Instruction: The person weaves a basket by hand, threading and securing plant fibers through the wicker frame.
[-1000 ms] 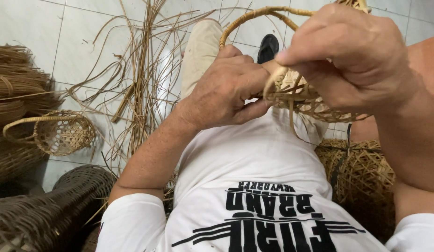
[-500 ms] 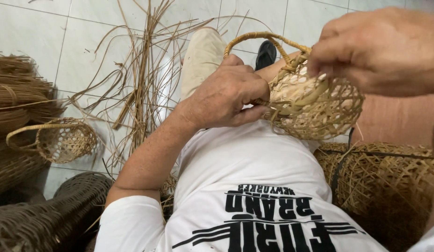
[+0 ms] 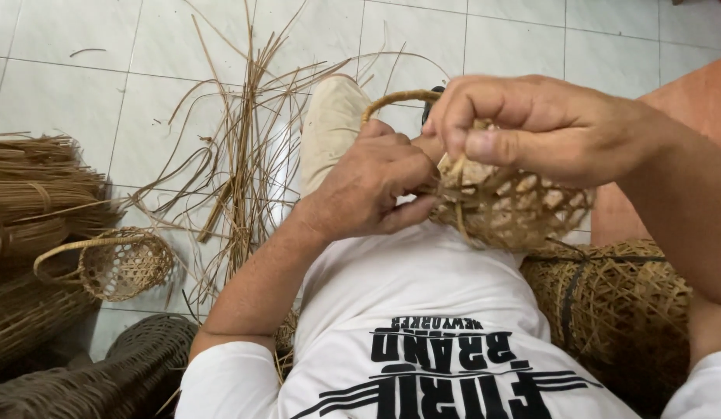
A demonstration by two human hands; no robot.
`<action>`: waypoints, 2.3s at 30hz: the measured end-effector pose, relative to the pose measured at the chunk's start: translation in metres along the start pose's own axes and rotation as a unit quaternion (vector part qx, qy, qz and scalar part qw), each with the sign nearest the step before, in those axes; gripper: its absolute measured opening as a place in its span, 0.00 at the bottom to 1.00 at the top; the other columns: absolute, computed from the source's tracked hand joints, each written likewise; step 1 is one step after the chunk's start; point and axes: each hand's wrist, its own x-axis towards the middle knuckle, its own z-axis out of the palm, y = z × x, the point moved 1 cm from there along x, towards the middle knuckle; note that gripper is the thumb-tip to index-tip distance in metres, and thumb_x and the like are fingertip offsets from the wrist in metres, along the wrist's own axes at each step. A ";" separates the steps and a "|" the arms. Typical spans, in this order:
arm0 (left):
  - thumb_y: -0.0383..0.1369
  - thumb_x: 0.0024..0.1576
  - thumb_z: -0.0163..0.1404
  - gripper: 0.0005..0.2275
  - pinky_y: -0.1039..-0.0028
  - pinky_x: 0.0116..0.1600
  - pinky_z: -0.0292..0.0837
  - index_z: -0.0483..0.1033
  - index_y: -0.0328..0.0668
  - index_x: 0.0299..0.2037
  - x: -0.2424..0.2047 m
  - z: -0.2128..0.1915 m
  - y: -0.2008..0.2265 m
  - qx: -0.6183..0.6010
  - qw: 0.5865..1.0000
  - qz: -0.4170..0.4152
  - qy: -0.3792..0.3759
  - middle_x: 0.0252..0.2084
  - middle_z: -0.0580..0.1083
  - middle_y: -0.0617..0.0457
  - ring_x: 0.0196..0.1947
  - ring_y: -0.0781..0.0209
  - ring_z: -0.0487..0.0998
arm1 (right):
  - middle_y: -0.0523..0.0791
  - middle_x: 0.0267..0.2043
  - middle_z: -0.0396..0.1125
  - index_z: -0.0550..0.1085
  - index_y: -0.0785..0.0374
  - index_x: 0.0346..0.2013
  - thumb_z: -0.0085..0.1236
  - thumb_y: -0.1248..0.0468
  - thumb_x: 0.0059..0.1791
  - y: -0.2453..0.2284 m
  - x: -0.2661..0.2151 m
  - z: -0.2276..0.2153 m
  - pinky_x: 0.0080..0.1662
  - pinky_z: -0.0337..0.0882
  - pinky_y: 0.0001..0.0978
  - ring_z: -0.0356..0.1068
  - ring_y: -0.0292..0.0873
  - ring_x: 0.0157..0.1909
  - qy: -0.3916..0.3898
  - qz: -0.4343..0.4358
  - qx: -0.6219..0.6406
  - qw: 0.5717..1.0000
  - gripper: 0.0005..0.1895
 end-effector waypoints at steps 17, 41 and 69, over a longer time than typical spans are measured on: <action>0.37 0.62 0.52 0.08 0.61 0.46 0.58 0.70 0.46 0.34 -0.002 -0.005 0.000 0.006 0.999 -0.044 0.015 0.26 0.70 0.56 0.27 0.55 0.71 | 0.34 0.22 0.54 0.66 0.53 0.29 0.54 0.40 0.54 0.063 0.024 -0.016 0.30 0.61 0.23 0.54 0.31 0.23 0.104 0.050 0.225 0.967 0.23; 0.36 0.56 0.59 0.05 0.69 0.42 0.65 0.76 0.51 0.32 -0.030 0.019 -0.035 0.173 0.951 -0.201 0.160 0.17 0.68 0.61 0.23 0.58 0.74 | 0.45 0.26 0.73 0.75 0.54 0.41 0.60 0.53 0.53 0.140 -0.037 0.102 0.33 0.73 0.38 0.76 0.48 0.29 0.363 0.129 -0.255 0.887 0.09; 0.39 0.59 0.59 0.10 0.70 0.41 0.66 0.75 0.48 0.31 -0.035 0.030 -0.035 0.171 0.960 -0.168 0.146 0.17 0.64 0.59 0.22 0.56 0.74 | 0.43 0.33 0.77 0.73 0.54 0.60 0.59 0.62 0.52 0.130 -0.019 0.111 0.35 0.74 0.32 0.74 0.41 0.30 0.361 0.142 -0.112 0.915 0.20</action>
